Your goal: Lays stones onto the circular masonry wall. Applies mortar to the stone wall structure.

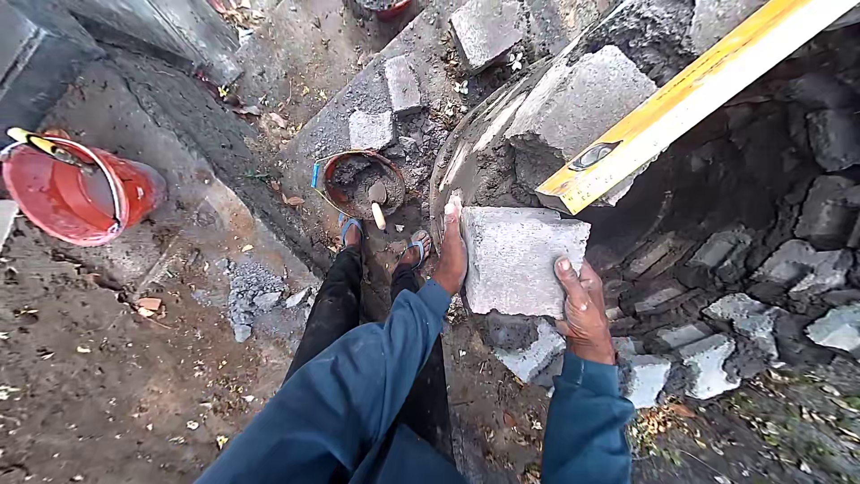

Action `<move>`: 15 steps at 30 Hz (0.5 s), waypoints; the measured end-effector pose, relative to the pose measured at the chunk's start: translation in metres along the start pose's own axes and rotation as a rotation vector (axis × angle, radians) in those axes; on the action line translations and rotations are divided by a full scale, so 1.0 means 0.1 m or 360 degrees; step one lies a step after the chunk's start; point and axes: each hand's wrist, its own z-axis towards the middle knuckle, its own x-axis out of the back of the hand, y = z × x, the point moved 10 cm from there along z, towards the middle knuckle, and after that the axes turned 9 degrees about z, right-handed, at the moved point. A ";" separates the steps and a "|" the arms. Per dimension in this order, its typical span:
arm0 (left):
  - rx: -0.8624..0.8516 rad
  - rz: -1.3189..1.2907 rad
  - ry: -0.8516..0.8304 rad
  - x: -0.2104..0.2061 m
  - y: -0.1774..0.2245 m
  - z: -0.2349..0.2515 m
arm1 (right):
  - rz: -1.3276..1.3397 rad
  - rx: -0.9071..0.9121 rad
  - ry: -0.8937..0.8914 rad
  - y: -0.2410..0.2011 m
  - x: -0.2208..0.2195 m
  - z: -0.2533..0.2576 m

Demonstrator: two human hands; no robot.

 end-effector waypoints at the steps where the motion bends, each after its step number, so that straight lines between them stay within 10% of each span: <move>1: 0.0002 0.0005 -0.0001 -0.01 0.01 0.00 | -0.0007 0.0005 0.0003 0.00 0.01 0.00; 15: 0.0055 -0.0187 0.0214 -0.04 0.20 0.00 | 0.0119 -0.0190 -0.0036 0.02 0.01 0.00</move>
